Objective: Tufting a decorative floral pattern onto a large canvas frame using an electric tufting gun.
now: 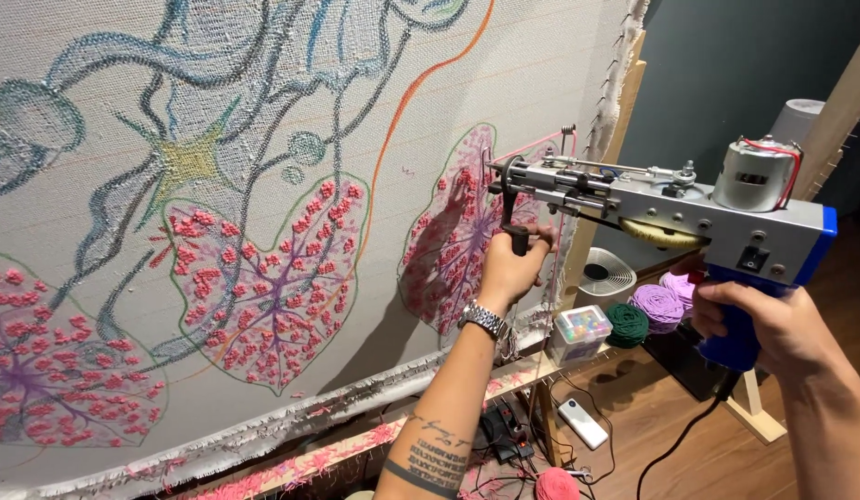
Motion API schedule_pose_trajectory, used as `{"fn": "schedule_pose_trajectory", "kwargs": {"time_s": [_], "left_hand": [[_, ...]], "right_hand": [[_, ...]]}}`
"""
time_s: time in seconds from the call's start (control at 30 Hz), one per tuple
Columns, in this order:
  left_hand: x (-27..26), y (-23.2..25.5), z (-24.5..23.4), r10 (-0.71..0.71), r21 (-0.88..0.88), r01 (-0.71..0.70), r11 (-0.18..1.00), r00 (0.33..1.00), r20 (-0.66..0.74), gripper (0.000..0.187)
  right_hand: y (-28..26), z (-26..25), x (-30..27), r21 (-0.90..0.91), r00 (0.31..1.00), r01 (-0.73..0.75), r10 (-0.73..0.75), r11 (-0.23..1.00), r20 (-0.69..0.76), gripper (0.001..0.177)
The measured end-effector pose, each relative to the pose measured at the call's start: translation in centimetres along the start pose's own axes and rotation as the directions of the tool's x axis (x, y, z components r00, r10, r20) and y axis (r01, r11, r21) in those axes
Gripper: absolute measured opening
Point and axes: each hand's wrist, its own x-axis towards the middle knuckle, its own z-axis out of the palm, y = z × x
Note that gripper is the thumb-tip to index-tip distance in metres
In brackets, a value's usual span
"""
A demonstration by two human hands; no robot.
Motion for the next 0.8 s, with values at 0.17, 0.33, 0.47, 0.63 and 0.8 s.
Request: {"fn": "schedule_pose_trajectory", "kwargs": {"time_s": [0.17, 0.33, 0.47, 0.63, 0.8], "left_hand": [[0.8, -2.5, 0.3, 0.003, -0.010, -0.003, 1.000, 0.998, 0.063, 0.022], [0.8, -2.4, 0.5, -0.007, 0.004, 0.007, 1.000, 0.999, 0.052, 0.021], [0.8, -1.7, 0.1, -0.039, 0.030, 0.038, 0.999, 0.999, 0.032, 0.023], [1.3, -2.0, -0.5, -0.019, 0.041, 0.019, 0.999, 1.000, 0.019, 0.024], [2.1, -2.6, -0.8, -0.017, 0.068, 0.018, 0.998, 1.000, -0.004, 0.024]], "right_hand": [[1.3, -1.1, -0.2, 0.022, 1.000, 0.001, -0.001, 1.000, -0.012, 0.013], [1.3, -1.2, 0.0, 0.027, 0.999, -0.029, 0.030, 0.999, -0.032, 0.013], [1.2, -0.6, 0.3, 0.031, 1.000, -0.021, 0.021, 0.999, -0.007, 0.011], [0.8, 0.5, 0.5, 0.010, 0.999, -0.036, 0.037, 0.999, -0.026, 0.009], [1.8, 0.1, 0.9, 0.043, 1.000, -0.010, 0.011, 0.999, -0.024, 0.010]]}}
